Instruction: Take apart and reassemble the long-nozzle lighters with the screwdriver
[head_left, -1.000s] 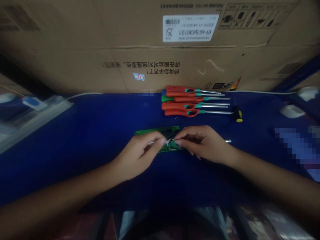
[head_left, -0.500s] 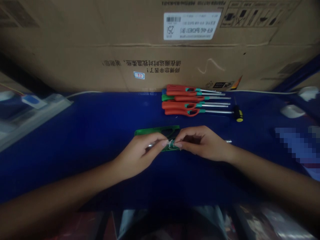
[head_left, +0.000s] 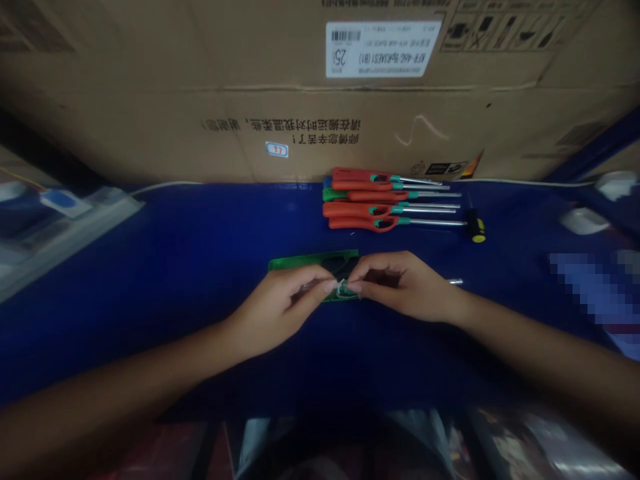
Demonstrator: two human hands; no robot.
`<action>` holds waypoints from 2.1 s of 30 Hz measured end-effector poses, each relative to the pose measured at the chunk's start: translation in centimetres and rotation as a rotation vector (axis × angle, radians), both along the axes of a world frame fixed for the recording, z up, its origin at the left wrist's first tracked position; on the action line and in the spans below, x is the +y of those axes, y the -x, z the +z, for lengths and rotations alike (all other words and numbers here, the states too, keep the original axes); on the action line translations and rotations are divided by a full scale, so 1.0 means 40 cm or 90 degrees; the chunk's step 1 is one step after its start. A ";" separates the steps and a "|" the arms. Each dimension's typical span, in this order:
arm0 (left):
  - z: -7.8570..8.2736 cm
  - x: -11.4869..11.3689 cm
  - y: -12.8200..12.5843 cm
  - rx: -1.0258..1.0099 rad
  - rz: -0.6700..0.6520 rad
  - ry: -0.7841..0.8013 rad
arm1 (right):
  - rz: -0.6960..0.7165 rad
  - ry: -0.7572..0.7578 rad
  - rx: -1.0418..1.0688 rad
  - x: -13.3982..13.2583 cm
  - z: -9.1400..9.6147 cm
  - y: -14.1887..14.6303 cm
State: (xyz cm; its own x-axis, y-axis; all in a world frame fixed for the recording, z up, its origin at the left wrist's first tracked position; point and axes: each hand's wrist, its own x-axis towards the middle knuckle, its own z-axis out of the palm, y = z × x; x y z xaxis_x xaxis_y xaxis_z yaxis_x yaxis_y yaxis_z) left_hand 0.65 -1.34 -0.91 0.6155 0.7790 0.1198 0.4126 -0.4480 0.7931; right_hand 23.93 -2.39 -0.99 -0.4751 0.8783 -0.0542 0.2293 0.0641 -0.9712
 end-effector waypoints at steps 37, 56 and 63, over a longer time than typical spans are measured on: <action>-0.017 -0.008 -0.006 0.056 0.016 -0.010 | -0.026 -0.073 -0.039 -0.010 -0.010 0.014; -0.013 -0.007 -0.012 0.001 0.025 0.050 | -0.096 0.023 0.046 -0.003 0.009 0.012; -0.020 -0.014 -0.011 -0.013 0.043 0.043 | -0.102 -0.033 0.032 -0.006 0.007 0.020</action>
State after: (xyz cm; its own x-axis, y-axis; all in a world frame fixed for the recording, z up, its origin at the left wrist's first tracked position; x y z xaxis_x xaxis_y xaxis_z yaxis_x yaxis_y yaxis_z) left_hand 1.07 -1.89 -1.70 0.5596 0.8251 0.0782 0.4230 -0.3655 0.8291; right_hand 23.14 -2.65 -0.72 -0.3295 0.9441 0.0130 0.1916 0.0804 -0.9782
